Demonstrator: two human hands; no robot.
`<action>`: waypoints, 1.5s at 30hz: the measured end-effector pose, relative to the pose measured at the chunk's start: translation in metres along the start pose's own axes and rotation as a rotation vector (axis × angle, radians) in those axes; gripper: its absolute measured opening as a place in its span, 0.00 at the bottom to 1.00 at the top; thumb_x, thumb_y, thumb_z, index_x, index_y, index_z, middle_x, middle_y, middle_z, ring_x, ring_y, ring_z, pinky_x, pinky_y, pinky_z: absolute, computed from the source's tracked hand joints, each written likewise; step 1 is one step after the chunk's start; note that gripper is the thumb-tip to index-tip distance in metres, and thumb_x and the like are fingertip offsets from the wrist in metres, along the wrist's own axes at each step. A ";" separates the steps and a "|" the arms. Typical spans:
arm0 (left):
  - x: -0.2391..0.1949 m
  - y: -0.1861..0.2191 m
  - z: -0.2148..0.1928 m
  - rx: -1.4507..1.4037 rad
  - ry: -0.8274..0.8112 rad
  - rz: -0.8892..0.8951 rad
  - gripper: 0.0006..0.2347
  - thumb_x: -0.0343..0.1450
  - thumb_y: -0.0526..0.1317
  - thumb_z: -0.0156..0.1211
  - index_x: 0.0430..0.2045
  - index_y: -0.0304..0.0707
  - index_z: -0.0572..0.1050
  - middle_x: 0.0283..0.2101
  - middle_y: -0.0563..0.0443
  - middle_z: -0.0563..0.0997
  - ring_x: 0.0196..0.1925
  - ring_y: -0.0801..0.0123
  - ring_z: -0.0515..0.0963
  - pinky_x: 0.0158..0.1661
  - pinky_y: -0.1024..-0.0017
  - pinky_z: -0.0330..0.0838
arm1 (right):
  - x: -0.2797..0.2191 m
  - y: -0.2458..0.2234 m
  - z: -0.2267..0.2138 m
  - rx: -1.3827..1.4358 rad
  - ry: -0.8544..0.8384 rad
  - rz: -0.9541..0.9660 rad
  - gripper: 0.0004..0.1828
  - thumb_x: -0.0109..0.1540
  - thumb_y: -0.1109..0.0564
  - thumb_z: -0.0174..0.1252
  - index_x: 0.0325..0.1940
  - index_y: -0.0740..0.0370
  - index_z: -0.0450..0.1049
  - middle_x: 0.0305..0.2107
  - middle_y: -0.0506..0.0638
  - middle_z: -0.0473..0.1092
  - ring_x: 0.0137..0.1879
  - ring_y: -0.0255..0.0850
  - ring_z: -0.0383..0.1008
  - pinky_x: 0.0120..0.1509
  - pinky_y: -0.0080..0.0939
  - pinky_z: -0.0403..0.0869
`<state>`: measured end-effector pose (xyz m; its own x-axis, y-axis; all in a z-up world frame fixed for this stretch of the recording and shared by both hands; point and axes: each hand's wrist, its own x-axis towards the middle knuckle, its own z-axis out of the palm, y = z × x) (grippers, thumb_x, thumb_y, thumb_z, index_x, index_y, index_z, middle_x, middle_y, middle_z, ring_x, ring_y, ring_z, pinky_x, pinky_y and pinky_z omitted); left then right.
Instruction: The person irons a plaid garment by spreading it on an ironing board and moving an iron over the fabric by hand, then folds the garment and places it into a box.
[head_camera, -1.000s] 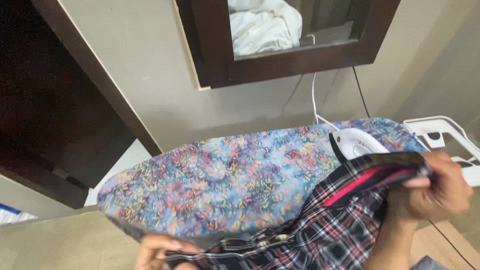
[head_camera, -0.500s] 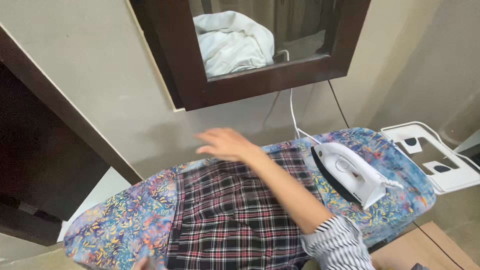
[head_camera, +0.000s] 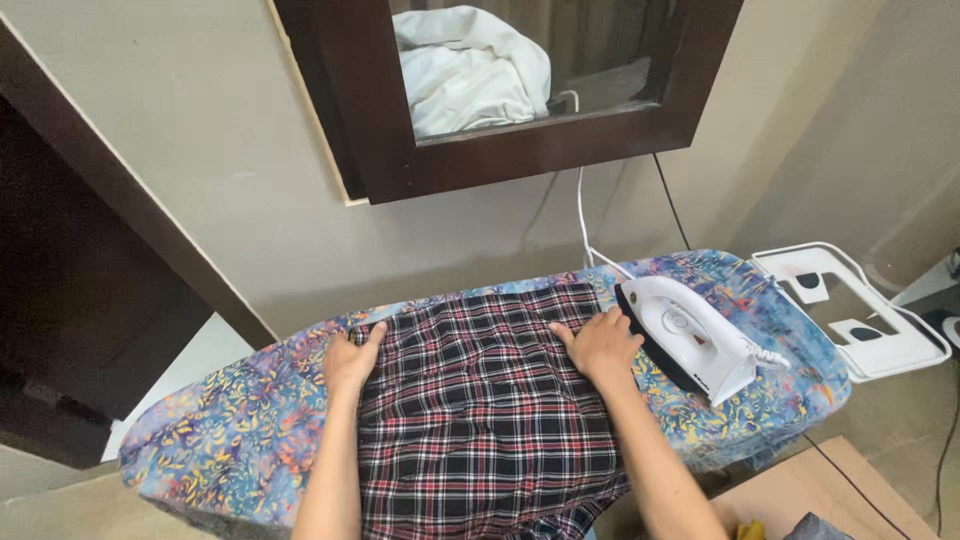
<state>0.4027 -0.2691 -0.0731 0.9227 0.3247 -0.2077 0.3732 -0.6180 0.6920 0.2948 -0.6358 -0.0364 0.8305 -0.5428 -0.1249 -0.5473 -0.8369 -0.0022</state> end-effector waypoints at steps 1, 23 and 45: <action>0.002 -0.002 0.002 0.028 -0.030 0.076 0.39 0.59 0.69 0.59 0.53 0.35 0.70 0.54 0.34 0.73 0.60 0.45 0.71 0.56 0.50 0.65 | 0.001 0.001 0.013 0.023 0.135 0.025 0.47 0.58 0.19 0.36 0.55 0.64 0.68 0.50 0.56 0.63 0.58 0.51 0.65 0.51 0.61 0.70; -0.259 0.032 -0.162 -0.631 0.713 0.837 0.14 0.74 0.46 0.60 0.38 0.32 0.68 0.36 0.50 0.71 0.38 0.70 0.69 0.42 0.75 0.64 | -0.154 0.109 -0.097 0.941 1.201 -0.191 0.30 0.66 0.39 0.57 0.47 0.70 0.57 0.30 0.56 0.62 0.32 0.50 0.63 0.36 0.48 0.60; -0.124 0.061 -0.016 0.400 -0.052 0.475 0.24 0.76 0.55 0.29 0.67 0.52 0.53 0.74 0.50 0.44 0.75 0.49 0.38 0.64 0.32 0.36 | -0.012 -0.010 -0.020 0.139 0.313 -0.387 0.34 0.67 0.33 0.33 0.74 0.46 0.49 0.72 0.56 0.41 0.78 0.53 0.35 0.73 0.72 0.41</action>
<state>0.3090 -0.3353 0.0062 0.9965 -0.0810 0.0188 -0.0816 -0.9098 0.4071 0.2928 -0.6226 -0.0148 0.9544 -0.2080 0.2139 -0.1847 -0.9749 -0.1240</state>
